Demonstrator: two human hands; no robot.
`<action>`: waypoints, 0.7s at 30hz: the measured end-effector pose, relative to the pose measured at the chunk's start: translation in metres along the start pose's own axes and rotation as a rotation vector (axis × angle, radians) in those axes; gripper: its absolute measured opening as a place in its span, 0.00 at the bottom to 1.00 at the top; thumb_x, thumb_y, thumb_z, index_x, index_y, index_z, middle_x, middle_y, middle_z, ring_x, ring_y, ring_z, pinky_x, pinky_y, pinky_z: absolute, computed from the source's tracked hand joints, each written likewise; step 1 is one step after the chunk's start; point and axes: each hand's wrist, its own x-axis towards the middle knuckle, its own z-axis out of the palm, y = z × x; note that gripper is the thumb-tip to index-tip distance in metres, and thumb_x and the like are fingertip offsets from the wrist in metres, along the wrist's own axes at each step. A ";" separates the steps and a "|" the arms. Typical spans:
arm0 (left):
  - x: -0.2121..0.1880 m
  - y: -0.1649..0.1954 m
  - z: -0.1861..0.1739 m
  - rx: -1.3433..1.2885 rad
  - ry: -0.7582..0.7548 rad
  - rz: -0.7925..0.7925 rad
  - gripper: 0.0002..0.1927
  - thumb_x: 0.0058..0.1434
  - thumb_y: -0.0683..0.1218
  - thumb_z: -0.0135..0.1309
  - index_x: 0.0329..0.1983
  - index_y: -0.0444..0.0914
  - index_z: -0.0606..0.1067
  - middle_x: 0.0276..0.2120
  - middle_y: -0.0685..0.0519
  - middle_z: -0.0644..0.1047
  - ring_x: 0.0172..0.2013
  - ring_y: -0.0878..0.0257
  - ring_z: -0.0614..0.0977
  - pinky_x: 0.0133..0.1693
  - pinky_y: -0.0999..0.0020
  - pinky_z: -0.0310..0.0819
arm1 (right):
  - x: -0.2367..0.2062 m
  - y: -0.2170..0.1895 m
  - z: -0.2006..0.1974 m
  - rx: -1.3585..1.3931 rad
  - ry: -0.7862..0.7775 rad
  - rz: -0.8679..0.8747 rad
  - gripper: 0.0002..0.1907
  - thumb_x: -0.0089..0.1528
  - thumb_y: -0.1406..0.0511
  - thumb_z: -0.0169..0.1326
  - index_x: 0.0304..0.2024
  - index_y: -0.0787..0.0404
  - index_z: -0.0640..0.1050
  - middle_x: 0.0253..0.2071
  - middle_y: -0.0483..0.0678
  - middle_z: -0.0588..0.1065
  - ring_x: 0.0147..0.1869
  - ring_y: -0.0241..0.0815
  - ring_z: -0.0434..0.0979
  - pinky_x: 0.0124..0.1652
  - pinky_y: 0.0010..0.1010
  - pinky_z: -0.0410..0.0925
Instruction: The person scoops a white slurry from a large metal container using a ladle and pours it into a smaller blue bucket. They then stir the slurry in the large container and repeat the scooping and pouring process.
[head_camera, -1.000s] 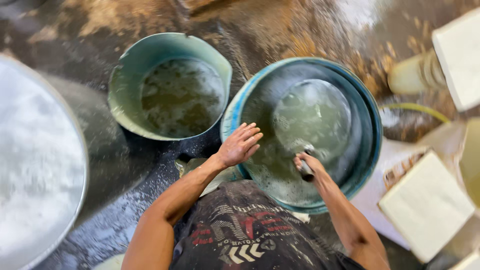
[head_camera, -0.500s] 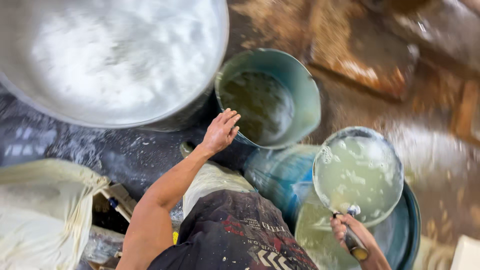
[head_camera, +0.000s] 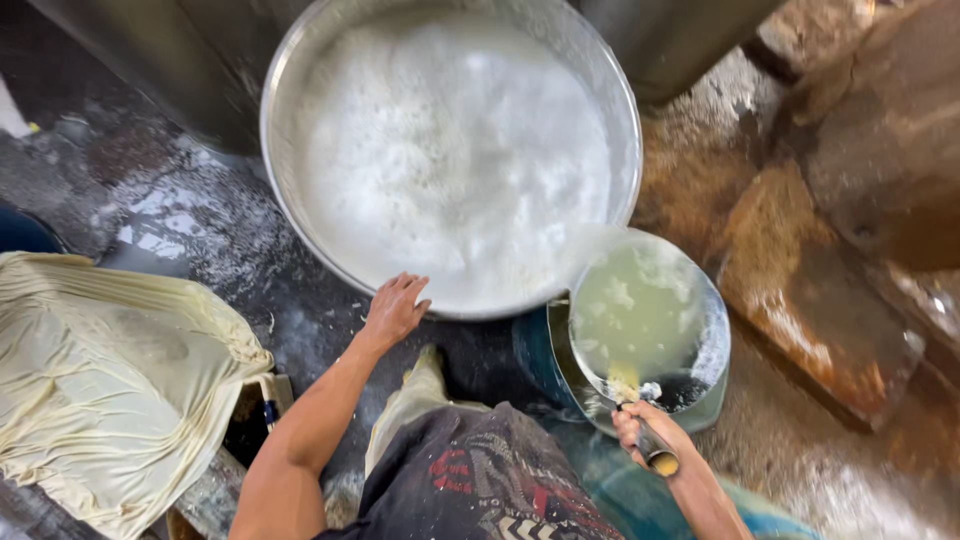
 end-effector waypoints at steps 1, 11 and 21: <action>-0.002 -0.007 -0.005 0.013 0.035 -0.008 0.23 0.58 0.47 0.61 0.57 0.37 0.75 0.51 0.45 0.77 0.55 0.43 0.75 0.56 0.50 0.70 | 0.014 -0.013 0.022 0.002 -0.024 0.016 0.09 0.62 0.65 0.50 0.39 0.66 0.68 0.24 0.40 0.69 0.21 0.29 0.68 0.20 0.22 0.64; -0.022 -0.033 -0.041 0.050 0.317 -0.316 0.23 0.58 0.47 0.60 0.57 0.36 0.75 0.58 0.40 0.74 0.62 0.40 0.71 0.59 0.49 0.68 | 0.066 -0.128 0.187 -0.435 0.010 -0.239 0.03 0.62 0.69 0.47 0.32 0.60 0.68 0.20 0.49 0.68 0.20 0.41 0.68 0.20 0.34 0.66; -0.004 -0.029 -0.029 -0.073 0.370 -0.895 0.41 0.57 0.50 0.60 0.71 0.37 0.56 0.63 0.37 0.69 0.59 0.39 0.73 0.58 0.48 0.69 | 0.057 -0.307 0.300 -0.778 0.219 -1.221 0.08 0.61 0.71 0.51 0.42 0.65 0.68 0.23 0.54 0.70 0.22 0.48 0.71 0.22 0.39 0.68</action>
